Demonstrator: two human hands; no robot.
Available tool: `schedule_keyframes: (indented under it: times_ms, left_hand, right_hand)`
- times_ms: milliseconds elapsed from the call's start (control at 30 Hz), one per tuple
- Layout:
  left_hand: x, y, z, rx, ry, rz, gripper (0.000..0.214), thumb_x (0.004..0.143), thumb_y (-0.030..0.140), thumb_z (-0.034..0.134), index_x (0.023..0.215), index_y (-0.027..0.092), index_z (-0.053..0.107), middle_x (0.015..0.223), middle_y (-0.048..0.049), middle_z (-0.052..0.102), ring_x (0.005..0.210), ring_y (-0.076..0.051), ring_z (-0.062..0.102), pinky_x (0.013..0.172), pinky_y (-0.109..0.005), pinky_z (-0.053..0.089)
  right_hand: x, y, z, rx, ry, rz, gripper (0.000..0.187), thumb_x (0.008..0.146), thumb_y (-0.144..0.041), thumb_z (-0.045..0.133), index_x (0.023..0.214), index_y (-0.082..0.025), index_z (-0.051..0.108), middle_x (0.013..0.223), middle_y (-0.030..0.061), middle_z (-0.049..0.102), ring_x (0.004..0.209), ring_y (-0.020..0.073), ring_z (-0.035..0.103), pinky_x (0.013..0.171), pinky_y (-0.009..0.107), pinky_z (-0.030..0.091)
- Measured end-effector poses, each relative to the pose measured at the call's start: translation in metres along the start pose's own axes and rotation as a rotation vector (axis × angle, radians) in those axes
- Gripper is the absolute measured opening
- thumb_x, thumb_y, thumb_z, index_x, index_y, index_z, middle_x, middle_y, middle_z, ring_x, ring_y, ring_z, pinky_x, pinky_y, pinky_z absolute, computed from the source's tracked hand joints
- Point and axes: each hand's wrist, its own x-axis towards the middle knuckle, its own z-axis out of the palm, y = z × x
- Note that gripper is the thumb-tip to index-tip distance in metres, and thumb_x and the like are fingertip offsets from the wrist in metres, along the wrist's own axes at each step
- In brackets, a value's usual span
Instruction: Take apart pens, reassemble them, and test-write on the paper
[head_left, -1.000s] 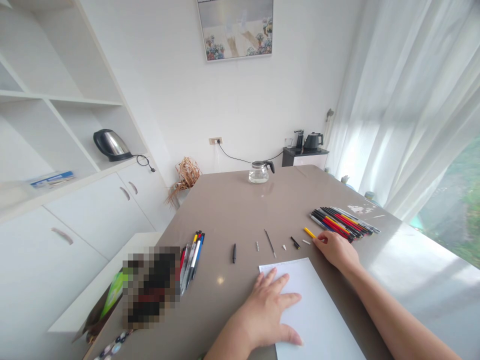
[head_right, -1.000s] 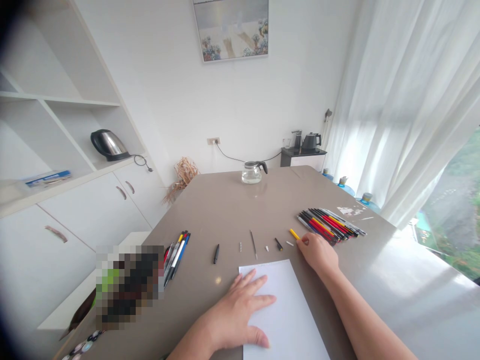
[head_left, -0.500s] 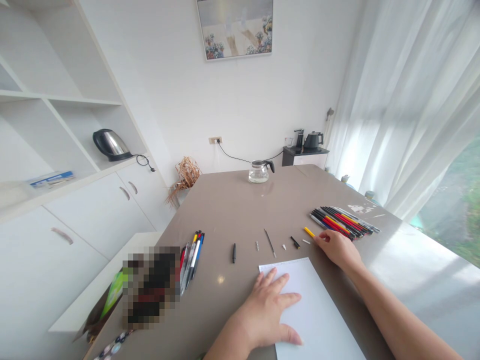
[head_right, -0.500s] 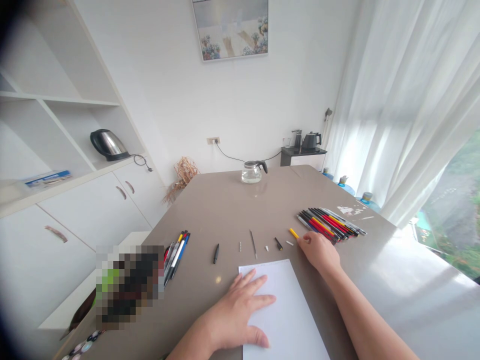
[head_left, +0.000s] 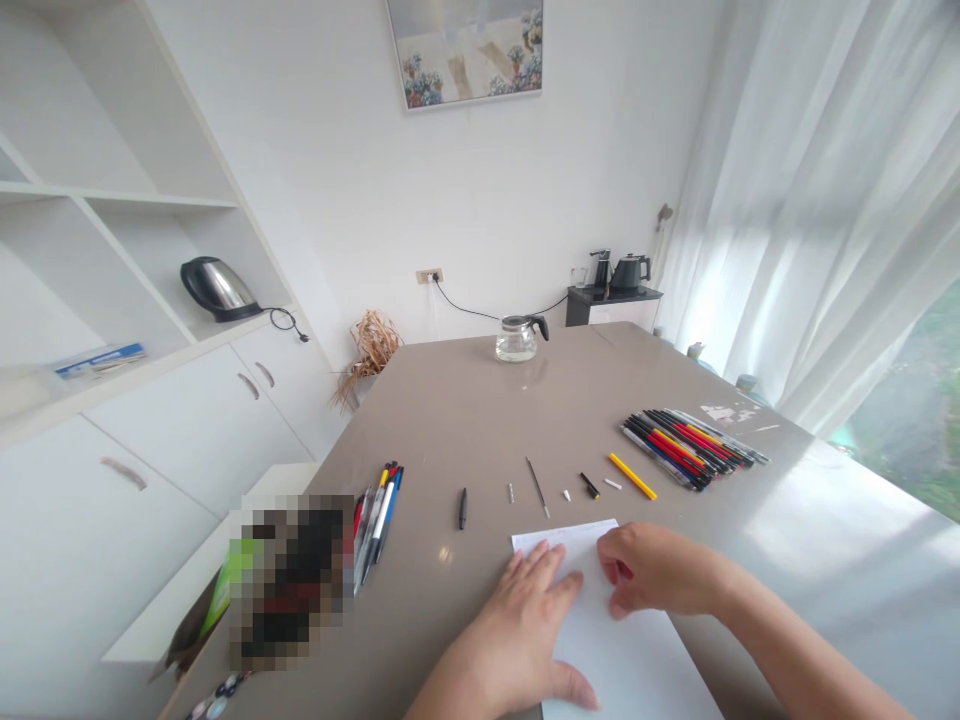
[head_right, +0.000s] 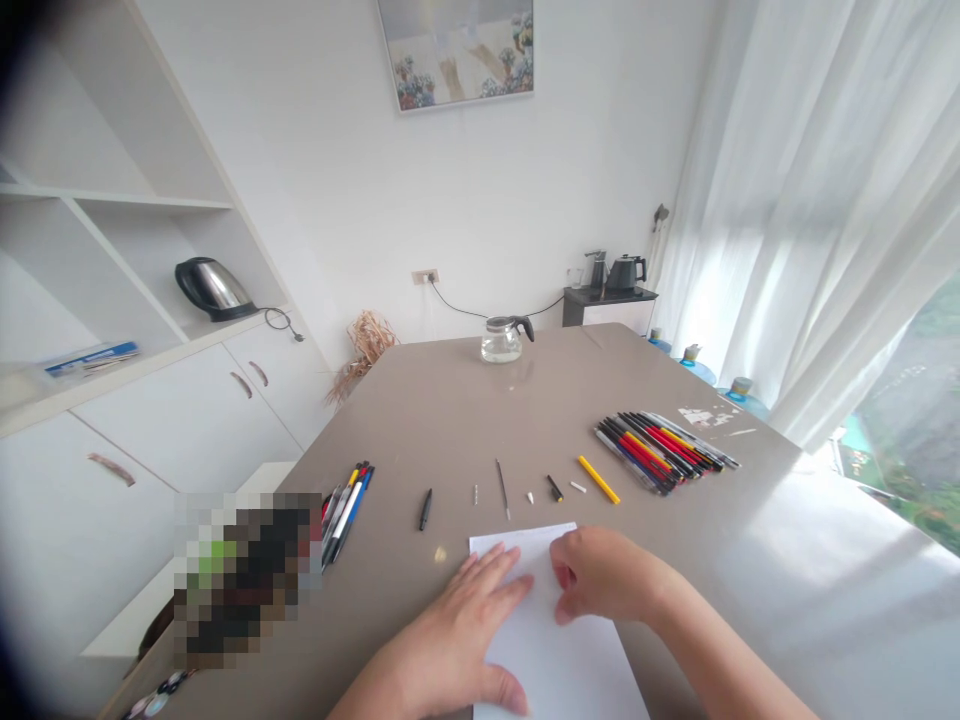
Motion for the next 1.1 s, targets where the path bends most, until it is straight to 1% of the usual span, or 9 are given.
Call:
schedule_keyframes:
  times_ms: [100,233,400,533,667,800,900,1000,1100]
  left_hand:
    - [-0.005,-0.001,-0.003,0.017,0.007,-0.025,0.090,0.051,0.061,0.059,0.127,0.024,0.027,0.140,-0.0065,0.011,0.126,-0.025,0.004,0.102,-0.041,0.007]
    - [-0.016,0.001,-0.012,0.054,0.038,-0.100,0.081,0.049,0.054,0.065,0.120,0.025,0.038,0.136,-0.0071,0.022,0.124,-0.027,0.016,0.099,-0.039,0.017]
    - [-0.022,0.006,-0.022,0.135,0.191,-0.144,0.049,0.051,0.042,0.070,0.093,0.023,0.053,0.107,-0.0035,0.049,0.100,-0.023,0.043,0.083,-0.032,0.035]
    - [-0.018,0.012,-0.022,0.166,0.242,-0.163,0.038,0.056,0.041,0.068,0.084,0.021,0.052,0.097,-0.0026,0.048,0.091,-0.021,0.045,0.077,-0.031,0.037]
    - [-0.013,0.018,-0.018,0.091,0.224,-0.084,0.043,0.059,0.040,0.066,0.094,0.023,0.050,0.099,-0.0020,0.045,0.095,-0.019,0.042,0.081,-0.029,0.036]
    - [-0.010,0.019,-0.014,0.076,0.200,-0.069,0.044,0.055,0.040,0.069,0.090,0.022,0.050,0.098,-0.0016,0.044,0.095,-0.019,0.041,0.082,-0.028,0.036]
    - [-0.009,0.017,-0.012,0.078,0.198,-0.074,0.043,0.052,0.039,0.071,0.087,0.022,0.051,0.098,-0.0014,0.044,0.095,-0.019,0.041,0.082,-0.028,0.036]
    - [-0.009,0.015,-0.012,0.065,0.203,-0.076,0.046,0.051,0.038,0.072,0.089,0.023,0.051,0.098,-0.0012,0.043,0.096,-0.019,0.040,0.082,-0.028,0.035]
    - [-0.009,0.014,-0.012,0.048,0.199,-0.073,0.051,0.049,0.037,0.073,0.093,0.024,0.050,0.099,-0.0015,0.042,0.097,-0.019,0.040,0.084,-0.028,0.034]
  right_hand:
    - [0.001,-0.006,0.002,-0.010,0.014,-0.026,0.024,0.055,-0.038,0.064,0.071,-0.020,0.061,0.067,0.0001,0.058,0.059,0.0141,0.051,0.047,0.022,0.027]
    - [0.002,-0.018,0.007,0.018,0.029,-0.067,0.026,0.058,-0.041,0.062,0.073,-0.020,0.059,0.068,-0.0001,0.059,0.059,0.0130,0.050,0.048,0.021,0.028]
    - [0.004,-0.030,0.015,0.038,0.093,-0.126,0.028,0.060,-0.043,0.062,0.075,-0.020,0.058,0.072,-0.0007,0.059,0.059,0.0114,0.049,0.050,0.020,0.028]
    - [0.005,-0.032,0.019,0.048,0.135,-0.149,0.028,0.060,-0.044,0.062,0.074,-0.020,0.058,0.073,0.0001,0.060,0.062,0.0124,0.051,0.052,0.020,0.029]
    - [0.005,-0.030,0.020,0.047,0.133,-0.145,0.027,0.061,-0.043,0.061,0.074,-0.019,0.058,0.071,0.0010,0.060,0.061,0.0129,0.051,0.051,0.020,0.029]
    - [0.001,-0.030,0.019,0.012,0.149,-0.205,0.011,0.070,-0.023,0.049,0.070,-0.018,0.058,0.069,0.0013,0.060,0.059,0.0113,0.050,0.050,0.020,0.029]
    - [-0.001,-0.030,0.015,0.004,0.170,-0.242,0.016,0.070,-0.014,0.042,0.069,-0.018,0.058,0.068,0.0012,0.060,0.058,0.0106,0.049,0.050,0.019,0.028]
    - [-0.001,-0.022,0.006,0.034,0.286,-0.149,0.021,0.075,-0.020,0.039,0.065,-0.018,0.056,0.065,0.0014,0.059,0.057,0.0108,0.048,0.049,0.020,0.028]
    - [0.002,0.001,-0.007,0.074,0.522,0.094,0.029,0.080,-0.030,0.032,0.064,-0.019,0.054,0.062,0.0017,0.057,0.057,0.0123,0.048,0.049,0.021,0.029]
